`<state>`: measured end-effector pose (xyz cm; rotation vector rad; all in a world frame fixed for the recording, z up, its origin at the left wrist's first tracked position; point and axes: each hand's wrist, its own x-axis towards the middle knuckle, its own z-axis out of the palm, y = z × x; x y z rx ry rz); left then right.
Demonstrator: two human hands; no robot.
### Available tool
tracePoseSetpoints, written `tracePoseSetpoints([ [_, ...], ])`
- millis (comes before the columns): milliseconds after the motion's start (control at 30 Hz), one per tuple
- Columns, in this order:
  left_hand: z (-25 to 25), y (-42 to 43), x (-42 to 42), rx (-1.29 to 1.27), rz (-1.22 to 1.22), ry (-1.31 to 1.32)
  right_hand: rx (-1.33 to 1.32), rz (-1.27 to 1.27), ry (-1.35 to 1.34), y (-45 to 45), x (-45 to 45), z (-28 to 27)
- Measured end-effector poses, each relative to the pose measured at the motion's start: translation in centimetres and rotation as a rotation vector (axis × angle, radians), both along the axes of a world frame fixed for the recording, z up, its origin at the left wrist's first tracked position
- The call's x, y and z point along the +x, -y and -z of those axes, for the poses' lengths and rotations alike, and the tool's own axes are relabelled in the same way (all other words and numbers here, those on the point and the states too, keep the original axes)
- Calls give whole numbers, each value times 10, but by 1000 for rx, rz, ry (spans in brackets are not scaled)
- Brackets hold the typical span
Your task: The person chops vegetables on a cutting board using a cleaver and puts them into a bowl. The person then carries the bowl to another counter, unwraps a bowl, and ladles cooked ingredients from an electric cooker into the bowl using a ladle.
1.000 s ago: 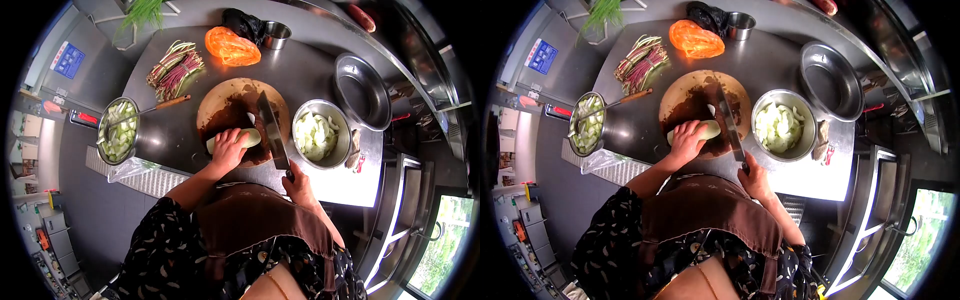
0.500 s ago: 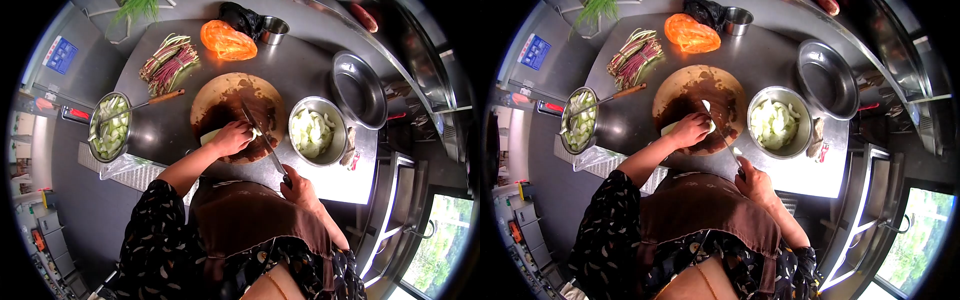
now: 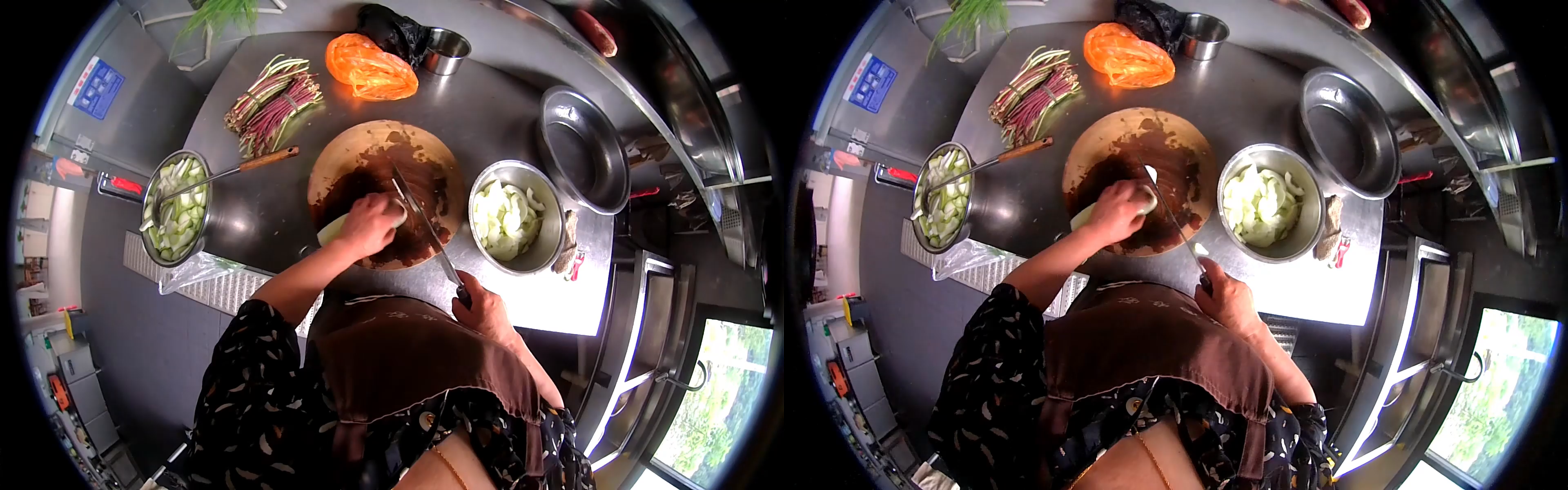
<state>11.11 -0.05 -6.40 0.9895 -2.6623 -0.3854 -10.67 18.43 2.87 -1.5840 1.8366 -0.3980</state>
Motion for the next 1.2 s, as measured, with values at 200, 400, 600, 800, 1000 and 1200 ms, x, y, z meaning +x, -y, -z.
tracePoseSetpoints([
  [200, -1, 12, 20, 1, 65, -127, -45, -13, 37, 8, 4, -7],
  [400, 2, 13, 20, -120, 123, -226, -47, -63, 19, 16, 6, -13],
  [600, 3, 20, 20, -56, 123, -255, 21, -123, -50, 18, 4, -22],
  [800, 2, 21, 20, 32, 130, -274, 19, -173, -112, 34, 9, 1],
  [1000, 3, 20, 21, -56, 141, -301, -29, -167, -72, 23, 7, -21],
  [1200, -1, 20, 22, 34, 134, -344, 29, -159, -111, 36, 11, -10],
])
